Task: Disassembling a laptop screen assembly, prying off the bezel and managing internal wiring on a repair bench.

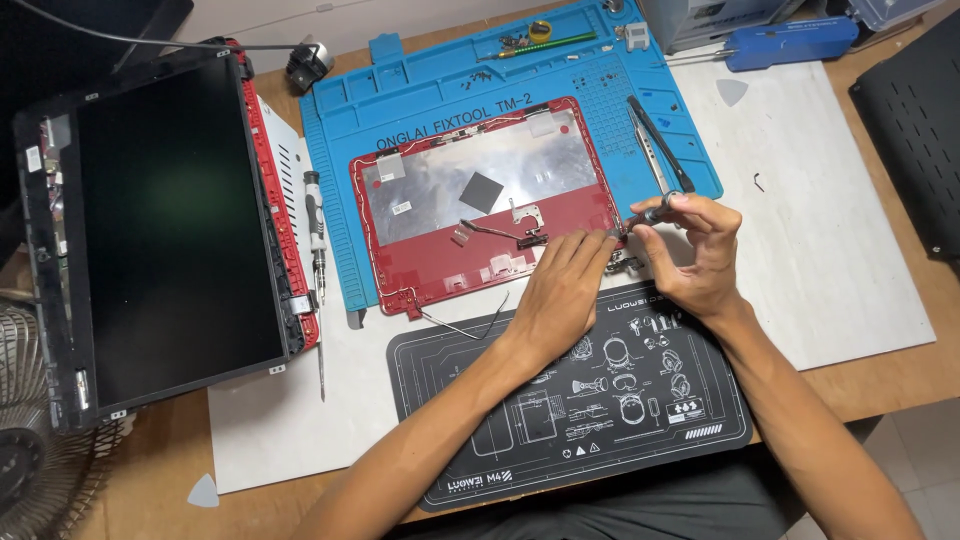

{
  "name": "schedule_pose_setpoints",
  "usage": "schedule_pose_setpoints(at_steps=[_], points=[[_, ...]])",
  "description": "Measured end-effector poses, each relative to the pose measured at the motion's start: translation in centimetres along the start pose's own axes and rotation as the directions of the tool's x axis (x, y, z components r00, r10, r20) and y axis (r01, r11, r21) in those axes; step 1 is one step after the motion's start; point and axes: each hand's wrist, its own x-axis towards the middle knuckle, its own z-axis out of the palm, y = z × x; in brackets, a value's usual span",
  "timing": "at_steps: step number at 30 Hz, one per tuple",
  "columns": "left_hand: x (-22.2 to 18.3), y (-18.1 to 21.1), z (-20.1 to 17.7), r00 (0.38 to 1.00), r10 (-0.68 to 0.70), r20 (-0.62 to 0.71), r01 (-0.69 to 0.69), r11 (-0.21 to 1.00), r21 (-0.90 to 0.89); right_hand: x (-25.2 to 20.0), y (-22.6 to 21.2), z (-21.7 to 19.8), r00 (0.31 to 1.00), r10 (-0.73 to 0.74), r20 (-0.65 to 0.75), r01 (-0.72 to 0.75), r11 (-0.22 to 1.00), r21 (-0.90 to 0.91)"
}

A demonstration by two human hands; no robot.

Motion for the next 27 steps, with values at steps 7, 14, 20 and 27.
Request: schedule_pose_setpoints(at_steps=[7, 14, 20, 27], points=[[0.1, -0.1, -0.1, 1.000, 0.002, -0.014, -0.002, 1.000, -0.008, -0.1, 0.5, 0.0, 0.999, -0.039, 0.017, 0.039, 0.999, -0.018], [0.2, 0.2, -0.5, 1.000, -0.013, -0.001, 0.013, 1.000, -0.017, -0.4, 0.6, 0.0, 0.998, -0.064, 0.017, 0.065, 0.995, -0.079], [0.2, 0.2, -0.6, 1.000, -0.015, -0.004, 0.015, 1.000, -0.017, 0.7, -0.7, 0.3, 0.999, -0.052, -0.007, 0.052, 0.998, -0.023], [0.1, 0.3, -0.5, 1.000, -0.019, -0.005, 0.019, 1.000, -0.021, 1.3, -1.8, 0.3, 1.000, -0.026, -0.003, 0.026, 0.999, -0.024]])
